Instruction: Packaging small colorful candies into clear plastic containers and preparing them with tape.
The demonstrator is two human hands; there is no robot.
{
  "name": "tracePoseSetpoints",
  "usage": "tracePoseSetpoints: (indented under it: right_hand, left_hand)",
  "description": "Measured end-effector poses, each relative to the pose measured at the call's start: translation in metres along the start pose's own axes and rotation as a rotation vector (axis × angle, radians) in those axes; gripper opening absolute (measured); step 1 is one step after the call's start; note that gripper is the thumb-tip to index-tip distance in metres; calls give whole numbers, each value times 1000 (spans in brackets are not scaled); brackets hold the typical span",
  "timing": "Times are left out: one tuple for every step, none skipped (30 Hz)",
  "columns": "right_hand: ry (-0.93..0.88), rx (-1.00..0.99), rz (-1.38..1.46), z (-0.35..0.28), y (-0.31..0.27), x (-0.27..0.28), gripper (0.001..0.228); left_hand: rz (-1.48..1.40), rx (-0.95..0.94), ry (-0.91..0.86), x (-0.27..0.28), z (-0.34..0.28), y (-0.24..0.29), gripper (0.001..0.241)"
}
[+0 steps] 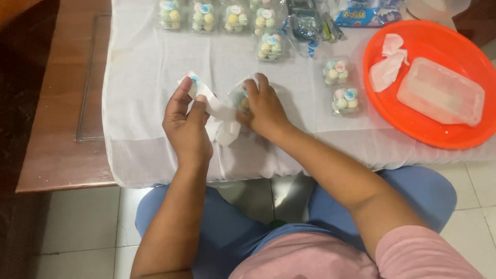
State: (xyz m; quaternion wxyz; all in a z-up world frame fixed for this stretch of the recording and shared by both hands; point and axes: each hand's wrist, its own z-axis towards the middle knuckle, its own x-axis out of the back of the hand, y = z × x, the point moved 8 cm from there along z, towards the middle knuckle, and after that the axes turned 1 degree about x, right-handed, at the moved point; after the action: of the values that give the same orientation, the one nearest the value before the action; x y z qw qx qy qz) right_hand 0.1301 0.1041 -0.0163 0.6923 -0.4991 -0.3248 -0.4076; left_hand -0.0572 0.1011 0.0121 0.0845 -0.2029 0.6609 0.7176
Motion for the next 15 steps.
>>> tracePoseSetpoints:
  right_hand:
    - [-4,11,1,14,1,-10,64]
    - [7,-3,-33,28,4,-18,65]
    - [19,-16,-67,43,6,-27,65]
    - [14,-5,-64,49,8,-26,65]
    - [-42,-27,-35,55,12,-30,61]
    - [-100,-47,-6,62,16,-33,58]
    - [-106,-33,-4,68,10,-19,58]
    - [-209,-57,-39,71,9,-13,67]
    - [-312,-81,-75,73,8,-6,79]
    - [-321,-71,-79,78,4,2,79]
    - [-418,24,-185,80,-4,3,92]
    - [-514,115,-288,79,-11,4,106]
    - [-524,122,-288,80,-18,5,106]
    - [-606,168,-308,77,-27,3,110]
    - [-688,215,-328,74,-35,2,114]
  left_hand:
    - [-2,-6,10,1,1,1,42]
    - [-1,5,21,3,1,1,42]
    - [0,15,33,4,2,1,42]
    - [-1,10,45,5,2,4,42]
    - [-1,22,52,5,1,6,43]
    - [-3,33,61,5,1,7,43]
    - [-5,27,75,10,4,5,43]
    - [-21,32,65,12,7,1,43]
    - [-37,36,55,15,10,-3,43]
    - [-42,35,68,15,10,0,43]
    - [-47,36,65,13,10,2,43]
    - [-49,42,58,13,9,4,43]
    - [-49,45,69,13,8,4,43]
    - [-45,46,59,10,8,5,43]
    - [-40,47,48,6,7,6,42]
